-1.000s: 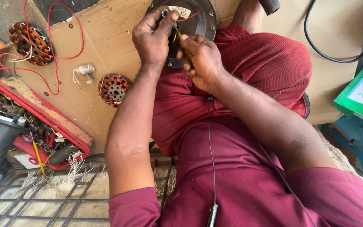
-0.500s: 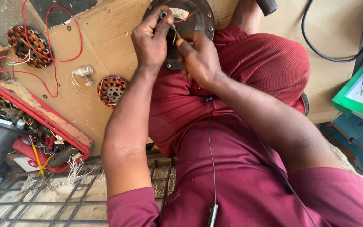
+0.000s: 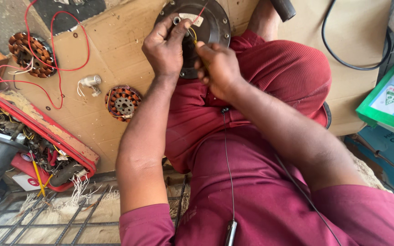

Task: The person sits cross-legged on the floor and uses a screwdriver to work on the wiring of a circular motor component. They tighten screws on the component and handle a small cylindrical capacitor, connecting wires to it.

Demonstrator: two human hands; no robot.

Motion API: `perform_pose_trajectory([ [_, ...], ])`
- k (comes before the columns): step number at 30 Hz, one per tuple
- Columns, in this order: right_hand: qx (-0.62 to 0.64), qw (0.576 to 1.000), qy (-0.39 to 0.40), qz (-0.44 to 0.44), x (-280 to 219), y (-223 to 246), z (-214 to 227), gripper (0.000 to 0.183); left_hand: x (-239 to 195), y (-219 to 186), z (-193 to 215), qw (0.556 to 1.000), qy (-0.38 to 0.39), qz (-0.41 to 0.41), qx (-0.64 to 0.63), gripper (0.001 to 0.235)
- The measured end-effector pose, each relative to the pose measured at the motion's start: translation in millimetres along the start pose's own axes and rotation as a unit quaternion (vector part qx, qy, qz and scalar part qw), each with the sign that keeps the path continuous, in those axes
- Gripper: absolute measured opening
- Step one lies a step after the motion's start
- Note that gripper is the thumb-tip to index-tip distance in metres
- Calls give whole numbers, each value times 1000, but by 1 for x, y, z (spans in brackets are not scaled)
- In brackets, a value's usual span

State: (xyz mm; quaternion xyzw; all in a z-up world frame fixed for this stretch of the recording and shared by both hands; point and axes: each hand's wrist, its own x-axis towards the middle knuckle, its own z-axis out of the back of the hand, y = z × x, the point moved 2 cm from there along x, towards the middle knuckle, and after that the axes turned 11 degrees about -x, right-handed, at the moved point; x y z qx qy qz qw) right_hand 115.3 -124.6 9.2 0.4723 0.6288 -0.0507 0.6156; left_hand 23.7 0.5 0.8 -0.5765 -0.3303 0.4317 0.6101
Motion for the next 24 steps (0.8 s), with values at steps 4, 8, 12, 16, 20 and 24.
perform_pose_trajectory([
  [4,257,956,102,-98,2,0,-7,31,-4,2,0,999,-28,29,16,31],
  [8,-90,994,-39,56,6,12,3,29,1,2,2,999,-5,25,41,27],
  [12,-127,987,-54,81,9,3,4,27,2,-1,6,998,36,26,41,26],
  [16,137,987,59,-57,29,-4,6,27,1,-5,2,992,-25,17,121,23],
  [20,210,966,119,-91,34,3,8,27,-1,-10,-4,989,-68,49,122,27],
  [24,-363,894,-92,246,24,18,16,35,-2,-16,-3,989,-82,-13,119,29],
])
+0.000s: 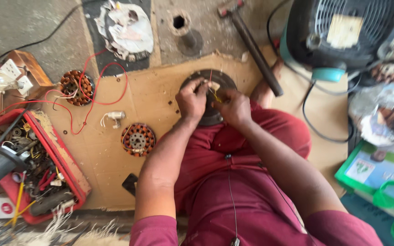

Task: The person sits cross-legged on the floor and uses a screwdriver to work on the wiring of a circular motor component. They tighten screws on the component and handle a small cylindrical capacitor, connecting wires to it.

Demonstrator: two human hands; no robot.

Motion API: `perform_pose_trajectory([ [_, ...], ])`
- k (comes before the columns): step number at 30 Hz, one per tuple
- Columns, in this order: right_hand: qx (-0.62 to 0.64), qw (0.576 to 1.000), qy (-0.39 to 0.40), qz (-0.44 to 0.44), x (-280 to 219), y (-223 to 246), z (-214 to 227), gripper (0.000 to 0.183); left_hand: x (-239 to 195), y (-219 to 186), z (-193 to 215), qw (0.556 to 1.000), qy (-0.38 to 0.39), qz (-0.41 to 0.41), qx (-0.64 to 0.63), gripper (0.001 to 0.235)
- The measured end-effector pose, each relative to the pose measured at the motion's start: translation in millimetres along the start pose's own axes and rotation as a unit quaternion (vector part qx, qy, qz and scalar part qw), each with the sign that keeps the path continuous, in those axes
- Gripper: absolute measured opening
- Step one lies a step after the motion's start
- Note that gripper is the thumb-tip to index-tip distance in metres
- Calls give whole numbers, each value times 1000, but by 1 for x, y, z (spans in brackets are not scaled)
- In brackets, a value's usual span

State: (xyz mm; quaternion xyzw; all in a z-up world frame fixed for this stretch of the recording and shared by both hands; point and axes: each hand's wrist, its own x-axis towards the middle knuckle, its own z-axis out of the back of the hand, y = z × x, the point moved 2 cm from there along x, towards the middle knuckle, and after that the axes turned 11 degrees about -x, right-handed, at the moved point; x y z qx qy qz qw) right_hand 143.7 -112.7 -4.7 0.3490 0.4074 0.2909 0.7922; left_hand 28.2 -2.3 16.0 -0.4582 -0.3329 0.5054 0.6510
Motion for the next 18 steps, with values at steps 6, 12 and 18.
perform_pose_trajectory([
  [6,503,786,143,-330,5,-10,-24,21,-4,-4,0,999,-6,36,19,39],
  [12,175,970,101,-137,13,-8,-13,24,5,-8,4,999,35,-15,38,32],
  [18,19,994,57,-87,21,6,-12,28,1,-7,6,996,61,41,57,26],
])
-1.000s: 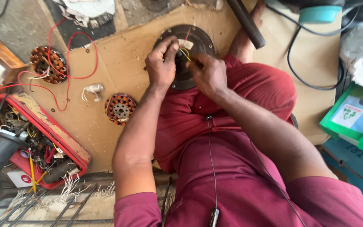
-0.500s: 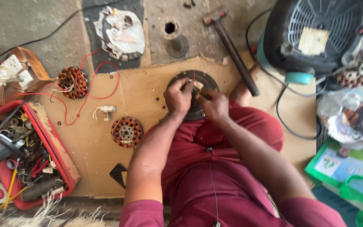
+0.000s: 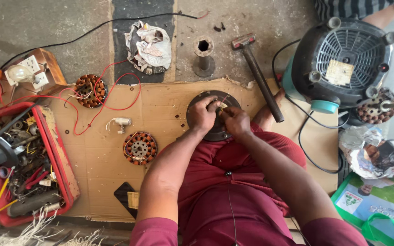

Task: The person sits cross-legged on the floor and uses a screwdriver to work on the wiring of a circular motor component. They tighten screws on the component and handle a small cylindrical capacitor, connecting wires to it.

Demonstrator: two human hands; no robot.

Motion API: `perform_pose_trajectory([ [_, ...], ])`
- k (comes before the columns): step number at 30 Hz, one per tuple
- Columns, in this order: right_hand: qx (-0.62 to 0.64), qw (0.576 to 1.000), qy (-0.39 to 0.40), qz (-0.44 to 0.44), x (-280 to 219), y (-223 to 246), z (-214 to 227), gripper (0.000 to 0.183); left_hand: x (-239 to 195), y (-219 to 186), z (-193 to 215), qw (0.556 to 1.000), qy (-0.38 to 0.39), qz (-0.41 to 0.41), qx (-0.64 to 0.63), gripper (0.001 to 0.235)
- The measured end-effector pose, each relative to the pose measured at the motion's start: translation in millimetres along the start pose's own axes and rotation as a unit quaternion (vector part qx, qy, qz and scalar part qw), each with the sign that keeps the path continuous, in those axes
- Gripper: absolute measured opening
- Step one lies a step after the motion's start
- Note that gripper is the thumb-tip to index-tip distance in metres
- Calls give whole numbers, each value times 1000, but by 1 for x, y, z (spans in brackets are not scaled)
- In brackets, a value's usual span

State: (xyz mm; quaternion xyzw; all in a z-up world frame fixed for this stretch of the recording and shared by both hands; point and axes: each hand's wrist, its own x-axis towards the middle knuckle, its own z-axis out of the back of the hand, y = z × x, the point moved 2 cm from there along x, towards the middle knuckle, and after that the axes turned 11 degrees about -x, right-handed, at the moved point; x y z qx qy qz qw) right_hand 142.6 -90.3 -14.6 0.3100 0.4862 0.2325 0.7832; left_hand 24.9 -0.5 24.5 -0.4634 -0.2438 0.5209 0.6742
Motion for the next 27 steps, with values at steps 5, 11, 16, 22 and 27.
perform_pose_trajectory([
  [5,218,969,31,-109,13,-4,-11,22,3,3,-4,998,25,18,-63,25],
  [11,204,973,-19,-108,5,-9,-22,19,5,17,-16,995,18,32,-91,25],
  [16,131,978,137,-92,-21,-12,6,22,12,37,-15,989,37,-9,-145,24],
  [22,-24,992,-44,116,15,0,51,29,17,48,-15,979,81,32,-185,27],
  [27,-286,943,-42,166,42,19,8,28,16,39,-15,978,70,51,-189,28],
])
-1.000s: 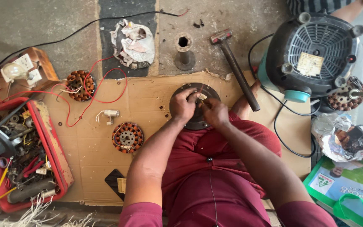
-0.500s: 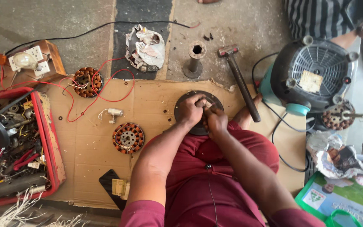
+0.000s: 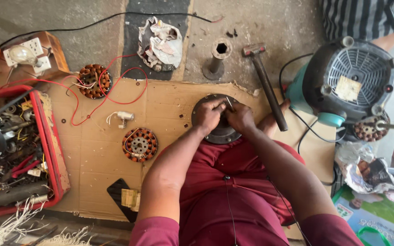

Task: The person sits cross-legged on the floor and uses a screwdriver to work on the wiring of a circular motor component. They tighten screws on the component and handle a small cylindrical capacitor, connecting wires to it.

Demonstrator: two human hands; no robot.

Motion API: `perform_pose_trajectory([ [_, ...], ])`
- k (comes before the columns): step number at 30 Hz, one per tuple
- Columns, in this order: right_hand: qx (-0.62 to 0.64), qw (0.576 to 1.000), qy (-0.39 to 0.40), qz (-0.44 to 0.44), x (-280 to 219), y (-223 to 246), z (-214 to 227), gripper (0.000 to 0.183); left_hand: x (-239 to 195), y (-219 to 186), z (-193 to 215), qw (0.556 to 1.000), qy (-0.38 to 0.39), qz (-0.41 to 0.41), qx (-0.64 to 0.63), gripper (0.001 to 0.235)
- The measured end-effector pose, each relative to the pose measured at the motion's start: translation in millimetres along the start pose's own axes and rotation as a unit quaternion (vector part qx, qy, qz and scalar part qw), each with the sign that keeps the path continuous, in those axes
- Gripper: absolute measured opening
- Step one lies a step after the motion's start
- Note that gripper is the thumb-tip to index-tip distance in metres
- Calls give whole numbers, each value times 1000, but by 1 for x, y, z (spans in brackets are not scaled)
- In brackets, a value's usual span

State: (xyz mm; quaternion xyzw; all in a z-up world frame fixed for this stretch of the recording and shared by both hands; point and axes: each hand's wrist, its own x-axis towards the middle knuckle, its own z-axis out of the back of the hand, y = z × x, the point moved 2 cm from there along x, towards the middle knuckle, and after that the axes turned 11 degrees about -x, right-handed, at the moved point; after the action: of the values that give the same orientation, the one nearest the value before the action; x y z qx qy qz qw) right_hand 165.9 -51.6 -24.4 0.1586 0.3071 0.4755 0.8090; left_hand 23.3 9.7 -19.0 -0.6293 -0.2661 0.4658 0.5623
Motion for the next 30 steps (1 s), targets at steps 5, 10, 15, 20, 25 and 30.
perform_pose_trajectory([
  [5,42,998,11,-47,-2,-10,-13,25,-2,6,-6,1000,0,8,24,27],
  [10,314,921,79,-219,-3,-31,-24,24,-2,7,-9,1000,-2,-15,-9,27],
  [15,-41,988,66,-133,-6,-37,5,24,2,7,-1,1000,9,14,-24,28],
  [20,337,930,63,-134,-11,-21,25,22,-1,10,-4,996,24,65,-56,30],
  [25,251,944,105,-187,-21,5,2,22,-6,11,0,984,-8,81,-158,32],
  [30,408,887,25,-215,-56,2,-19,16,-29,24,0,952,-110,131,-255,23],
])
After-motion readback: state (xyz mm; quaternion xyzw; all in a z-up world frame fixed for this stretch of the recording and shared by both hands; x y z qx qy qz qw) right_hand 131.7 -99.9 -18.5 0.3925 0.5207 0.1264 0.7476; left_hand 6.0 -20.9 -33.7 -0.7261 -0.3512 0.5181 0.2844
